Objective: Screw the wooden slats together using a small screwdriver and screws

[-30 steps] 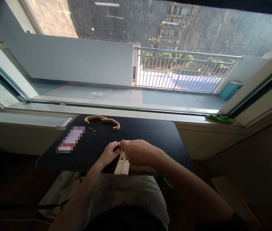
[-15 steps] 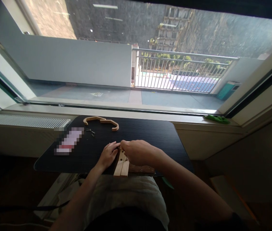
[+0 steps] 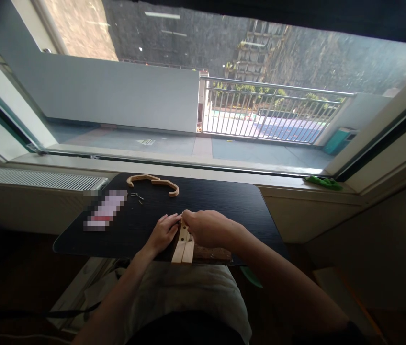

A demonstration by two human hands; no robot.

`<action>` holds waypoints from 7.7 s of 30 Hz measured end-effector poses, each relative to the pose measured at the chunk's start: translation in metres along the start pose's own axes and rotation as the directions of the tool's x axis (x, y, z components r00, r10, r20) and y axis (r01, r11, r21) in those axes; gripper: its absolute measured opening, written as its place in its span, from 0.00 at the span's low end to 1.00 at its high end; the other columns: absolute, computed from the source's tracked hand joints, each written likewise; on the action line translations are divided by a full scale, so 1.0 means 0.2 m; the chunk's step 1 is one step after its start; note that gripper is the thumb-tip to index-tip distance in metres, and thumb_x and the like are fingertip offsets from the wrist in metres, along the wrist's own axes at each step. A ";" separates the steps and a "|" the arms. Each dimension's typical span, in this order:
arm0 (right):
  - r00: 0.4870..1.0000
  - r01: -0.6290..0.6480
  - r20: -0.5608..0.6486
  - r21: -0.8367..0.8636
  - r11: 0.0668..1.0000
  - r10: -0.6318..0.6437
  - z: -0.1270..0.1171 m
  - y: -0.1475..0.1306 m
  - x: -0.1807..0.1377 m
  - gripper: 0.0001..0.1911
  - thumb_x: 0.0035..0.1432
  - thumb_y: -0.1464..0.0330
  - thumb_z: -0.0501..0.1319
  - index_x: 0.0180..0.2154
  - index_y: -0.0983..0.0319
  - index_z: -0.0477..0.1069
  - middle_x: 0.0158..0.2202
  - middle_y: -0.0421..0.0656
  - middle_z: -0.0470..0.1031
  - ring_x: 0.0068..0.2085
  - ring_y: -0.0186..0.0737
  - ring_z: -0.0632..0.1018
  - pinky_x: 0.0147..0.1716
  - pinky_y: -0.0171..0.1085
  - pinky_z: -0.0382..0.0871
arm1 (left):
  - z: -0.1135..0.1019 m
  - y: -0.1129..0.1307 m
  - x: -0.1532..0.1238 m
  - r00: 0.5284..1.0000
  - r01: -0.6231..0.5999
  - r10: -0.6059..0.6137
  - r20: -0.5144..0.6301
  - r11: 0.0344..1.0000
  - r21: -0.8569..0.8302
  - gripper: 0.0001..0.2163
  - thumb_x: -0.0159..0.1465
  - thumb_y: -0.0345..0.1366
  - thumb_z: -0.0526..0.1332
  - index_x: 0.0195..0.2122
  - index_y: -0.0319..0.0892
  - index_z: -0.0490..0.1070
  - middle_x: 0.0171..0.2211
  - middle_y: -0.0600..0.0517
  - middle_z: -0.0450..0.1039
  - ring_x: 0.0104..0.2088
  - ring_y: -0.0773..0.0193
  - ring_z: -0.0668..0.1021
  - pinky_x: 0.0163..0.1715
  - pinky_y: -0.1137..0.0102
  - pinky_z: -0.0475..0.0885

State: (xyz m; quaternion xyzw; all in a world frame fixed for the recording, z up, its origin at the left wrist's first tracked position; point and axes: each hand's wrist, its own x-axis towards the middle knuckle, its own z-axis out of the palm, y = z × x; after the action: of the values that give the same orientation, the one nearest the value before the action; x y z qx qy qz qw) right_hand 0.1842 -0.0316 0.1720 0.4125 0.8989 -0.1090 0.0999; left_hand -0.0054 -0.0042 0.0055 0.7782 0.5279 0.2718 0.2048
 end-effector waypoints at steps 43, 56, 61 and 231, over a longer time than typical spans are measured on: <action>1.000 -0.014 -0.009 0.015 1.000 0.014 0.01 0.01 -0.03 0.11 0.66 0.65 0.51 0.47 0.63 0.64 0.35 0.48 0.78 0.33 0.45 0.77 0.25 0.36 0.54 | -0.01 -0.01 0.04 0.999 0.002 -0.008 -0.040 0.989 -0.145 0.16 0.65 0.33 0.51 0.49 0.44 0.74 0.49 0.50 0.78 0.51 0.58 0.77 0.63 0.53 0.58; 0.999 -0.024 -0.021 0.027 0.999 0.024 0.01 0.02 -0.03 0.11 0.66 0.64 0.50 0.46 0.63 0.64 0.36 0.48 0.78 0.33 0.46 0.77 0.25 0.36 0.55 | 0.00 0.02 -0.02 0.995 -0.007 -0.006 -0.097 0.991 -0.131 0.17 0.61 0.36 0.57 0.51 0.43 0.71 0.49 0.47 0.78 0.51 0.55 0.77 0.62 0.54 0.62; 0.999 -0.033 -0.027 0.023 0.999 0.033 0.02 0.03 -0.03 0.11 0.66 0.64 0.51 0.46 0.63 0.64 0.35 0.48 0.78 0.33 0.46 0.78 0.24 0.36 0.53 | -0.01 0.03 -0.02 0.998 -0.017 0.011 -0.069 0.996 -0.085 0.18 0.60 0.36 0.57 0.51 0.43 0.72 0.49 0.47 0.78 0.51 0.54 0.77 0.62 0.53 0.60; 0.961 0.131 -0.253 0.060 0.990 -0.112 0.07 0.05 -0.02 0.06 0.67 0.68 0.51 0.41 0.62 0.65 0.34 0.43 0.76 0.30 0.37 0.74 0.25 0.36 0.51 | 0.05 0.05 -0.07 0.975 -0.030 0.023 -0.221 0.999 -0.032 0.17 0.62 0.40 0.57 0.51 0.45 0.73 0.47 0.49 0.79 0.49 0.53 0.79 0.57 0.54 0.69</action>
State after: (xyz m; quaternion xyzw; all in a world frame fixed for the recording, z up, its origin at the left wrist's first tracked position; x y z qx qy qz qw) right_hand 0.1950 -0.0313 0.1584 0.3705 0.9231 -0.0967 -0.0363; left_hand 0.0049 -0.0210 0.0010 0.7464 0.5321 0.3683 0.1550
